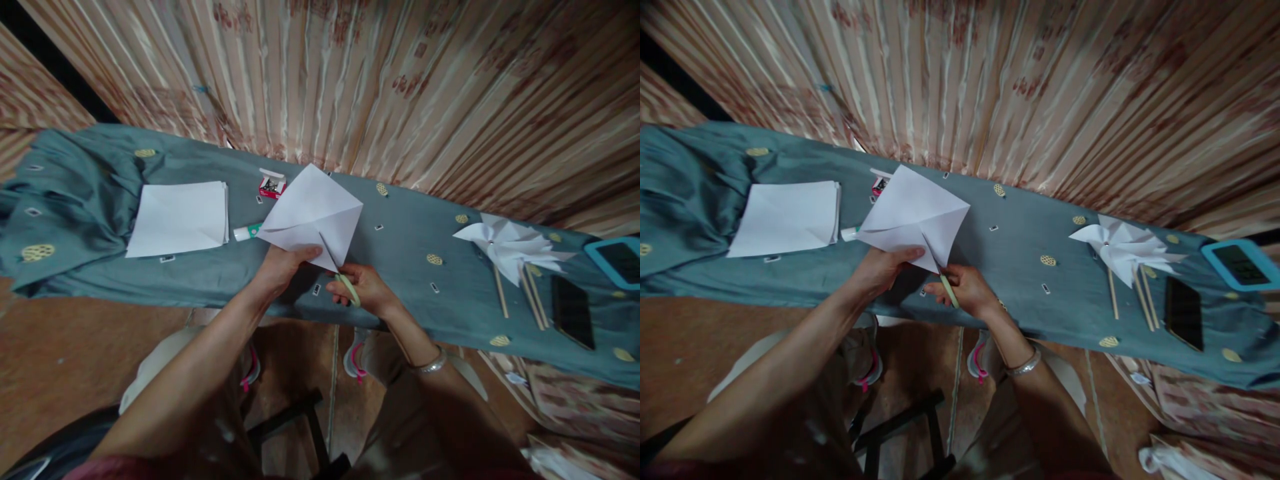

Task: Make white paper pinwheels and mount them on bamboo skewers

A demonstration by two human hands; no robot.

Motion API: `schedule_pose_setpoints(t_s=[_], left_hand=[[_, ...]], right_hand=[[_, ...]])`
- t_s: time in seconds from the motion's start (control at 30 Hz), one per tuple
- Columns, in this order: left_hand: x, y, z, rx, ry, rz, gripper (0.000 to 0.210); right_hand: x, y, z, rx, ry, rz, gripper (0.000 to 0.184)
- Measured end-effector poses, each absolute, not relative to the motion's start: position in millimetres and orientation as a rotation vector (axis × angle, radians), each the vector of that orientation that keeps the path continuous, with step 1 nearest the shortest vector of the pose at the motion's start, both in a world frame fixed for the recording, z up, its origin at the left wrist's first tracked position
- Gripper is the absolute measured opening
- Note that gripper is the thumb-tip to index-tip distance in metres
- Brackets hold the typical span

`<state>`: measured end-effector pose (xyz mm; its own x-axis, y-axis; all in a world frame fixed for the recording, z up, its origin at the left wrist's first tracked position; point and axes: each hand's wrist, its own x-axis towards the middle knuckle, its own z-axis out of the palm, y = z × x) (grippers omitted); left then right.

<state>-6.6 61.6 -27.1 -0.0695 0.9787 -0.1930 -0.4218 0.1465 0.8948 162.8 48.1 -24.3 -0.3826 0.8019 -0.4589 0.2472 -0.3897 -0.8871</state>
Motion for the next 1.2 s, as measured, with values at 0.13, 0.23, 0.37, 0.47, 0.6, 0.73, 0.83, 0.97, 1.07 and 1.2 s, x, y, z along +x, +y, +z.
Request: schedule_pose_setpoints(t_s=[0.13,0.23,0.37,0.47,0.6,0.73,0.83,0.97,1.07,1.2], left_hand=[[-7.3,63.5,-30.7,0.723,1.028,1.349,0.049],[-7.8,63.9,-31.9,0.719,1.022,1.350,0.052],[-8.4,63.7,-32.2,0.708,1.013,1.358,0.049],[-7.7,62.6,-30.9,0.719,1.033,1.341,0.044],[-5.7,59.3,-28.2,0.742,1.044,1.288,0.035],[-4.7,57.7,-28.4,0.750,1.035,1.272,0.028],[-4.9,58.1,-29.9,0.754,1.034,1.281,0.025],[-5.6,58.7,-30.7,0.752,1.030,1.286,0.028],[-5.9,58.7,-30.8,0.765,1.021,1.290,0.029],[-5.8,58.5,-30.3,0.762,1.012,1.295,0.032]], right_hand=[[163.4,48.9,-24.4,-1.420,-1.473,1.812,0.051],[162.6,48.7,-24.4,-1.413,-1.461,1.814,0.051],[160.6,48.0,-23.2,-1.415,-1.443,1.810,0.051],[159.6,47.6,-21.9,-1.425,-1.436,1.808,0.052],[159.5,48.2,-22.0,-1.432,-1.449,1.775,0.051],[160.2,49.3,-24.3,-1.421,-1.458,1.762,0.051],[161.0,49.7,-26.1,-1.415,-1.467,1.760,0.050],[161.7,49.7,-28.2,-1.405,-1.474,1.761,0.049],[161.1,49.6,-28.6,-1.396,-1.469,1.760,0.048],[159.5,49.2,-27.4,-1.395,-1.464,1.754,0.049]])
